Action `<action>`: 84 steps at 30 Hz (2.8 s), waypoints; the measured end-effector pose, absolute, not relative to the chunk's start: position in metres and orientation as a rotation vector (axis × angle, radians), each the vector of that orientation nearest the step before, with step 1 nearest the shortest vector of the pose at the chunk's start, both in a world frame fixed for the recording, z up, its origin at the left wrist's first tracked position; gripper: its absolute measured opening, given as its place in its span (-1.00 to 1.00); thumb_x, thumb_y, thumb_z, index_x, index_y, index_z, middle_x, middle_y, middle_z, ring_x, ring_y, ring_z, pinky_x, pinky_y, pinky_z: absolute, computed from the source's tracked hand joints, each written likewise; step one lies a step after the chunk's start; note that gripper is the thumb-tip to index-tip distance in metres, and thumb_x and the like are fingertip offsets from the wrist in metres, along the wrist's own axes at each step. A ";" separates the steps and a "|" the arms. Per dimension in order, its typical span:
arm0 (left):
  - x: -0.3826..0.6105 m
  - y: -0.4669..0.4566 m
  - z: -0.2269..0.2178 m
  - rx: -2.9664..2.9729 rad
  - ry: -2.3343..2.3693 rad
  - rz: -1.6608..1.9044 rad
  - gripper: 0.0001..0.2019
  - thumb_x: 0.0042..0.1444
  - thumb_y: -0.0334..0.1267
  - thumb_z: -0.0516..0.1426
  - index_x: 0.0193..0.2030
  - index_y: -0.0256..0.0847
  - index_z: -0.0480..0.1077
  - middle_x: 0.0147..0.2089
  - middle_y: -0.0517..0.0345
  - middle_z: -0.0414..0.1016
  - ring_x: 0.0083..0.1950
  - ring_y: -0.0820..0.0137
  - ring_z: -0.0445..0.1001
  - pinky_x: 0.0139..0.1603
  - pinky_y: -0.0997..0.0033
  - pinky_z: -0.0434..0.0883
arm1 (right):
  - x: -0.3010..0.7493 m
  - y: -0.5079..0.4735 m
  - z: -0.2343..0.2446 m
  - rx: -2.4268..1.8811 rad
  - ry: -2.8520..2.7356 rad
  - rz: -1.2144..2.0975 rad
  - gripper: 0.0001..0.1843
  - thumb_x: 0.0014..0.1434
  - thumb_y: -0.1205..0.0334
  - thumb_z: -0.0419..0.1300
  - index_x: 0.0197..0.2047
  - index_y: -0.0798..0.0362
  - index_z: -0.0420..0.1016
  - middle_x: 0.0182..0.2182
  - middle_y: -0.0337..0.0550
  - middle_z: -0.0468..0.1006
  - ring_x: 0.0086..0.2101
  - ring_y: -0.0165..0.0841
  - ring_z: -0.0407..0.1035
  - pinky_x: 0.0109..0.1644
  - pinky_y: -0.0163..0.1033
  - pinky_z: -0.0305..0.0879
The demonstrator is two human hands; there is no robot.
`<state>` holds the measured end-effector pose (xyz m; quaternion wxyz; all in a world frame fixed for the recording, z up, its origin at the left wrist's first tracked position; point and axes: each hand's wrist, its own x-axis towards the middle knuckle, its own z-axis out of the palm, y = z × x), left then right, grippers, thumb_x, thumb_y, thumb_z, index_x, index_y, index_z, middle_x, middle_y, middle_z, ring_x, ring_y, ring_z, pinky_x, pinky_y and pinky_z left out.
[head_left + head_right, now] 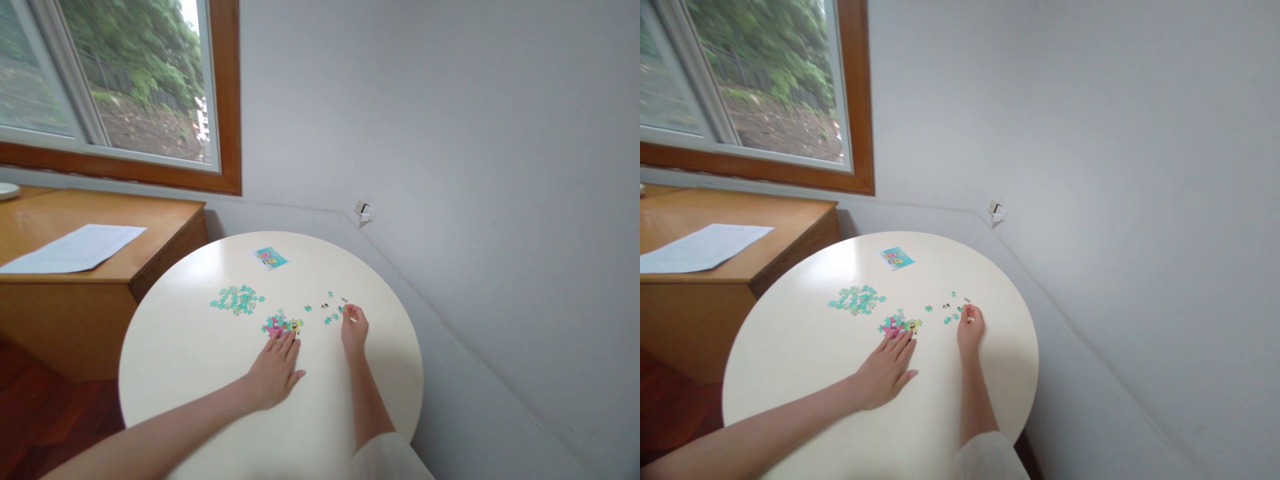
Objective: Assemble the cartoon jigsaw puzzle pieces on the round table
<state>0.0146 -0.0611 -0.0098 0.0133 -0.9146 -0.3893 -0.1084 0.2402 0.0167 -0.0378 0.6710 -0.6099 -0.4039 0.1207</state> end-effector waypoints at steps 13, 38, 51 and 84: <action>0.054 -0.079 0.002 -2.947 -1.094 -0.285 -0.43 0.23 0.02 -0.20 0.24 -0.30 0.18 0.29 -0.26 0.10 0.32 0.02 0.04 0.28 -0.12 -0.13 | 0.237 0.014 -0.037 -1.386 -0.951 0.281 -0.78 0.03 0.07 0.05 -0.36 0.06 0.33 -0.42 -0.13 0.48 -0.36 -0.34 0.39 -0.24 -0.24 0.30; 0.048 -0.075 -0.002 -2.987 -1.324 -0.274 -0.42 0.18 0.08 -0.14 0.26 -0.13 0.15 0.33 -0.21 0.03 0.33 -0.06 -0.02 0.25 -0.20 -0.17 | 0.212 0.007 -0.023 -1.454 -1.162 0.536 -0.63 -0.02 0.02 0.13 -0.27 0.13 0.53 -0.48 -0.11 0.58 -0.52 -0.38 0.40 -0.39 -0.28 0.37; 0.047 -0.076 0.006 -2.976 -1.294 -0.240 -0.41 0.19 0.10 -0.17 0.26 -0.16 0.15 0.33 -0.20 0.05 0.33 -0.02 -0.01 0.26 -0.14 -0.20 | 0.206 0.004 -0.017 -1.420 -1.214 0.551 -0.59 -0.01 0.03 0.15 -0.19 0.15 0.51 -0.38 -0.03 0.60 -0.40 -0.31 0.47 -0.24 -0.21 0.43; 0.048 -0.075 0.001 -3.001 -1.319 -0.274 -0.40 0.16 0.10 -0.12 0.25 -0.18 0.15 0.35 -0.21 -0.01 0.33 -0.05 -0.01 0.25 -0.13 -0.19 | 0.190 -0.005 -0.002 -1.463 -1.574 0.834 -0.81 -0.09 0.16 0.20 -0.43 0.10 0.54 -0.47 -0.10 0.60 -0.44 -0.29 0.47 -0.28 -0.21 0.37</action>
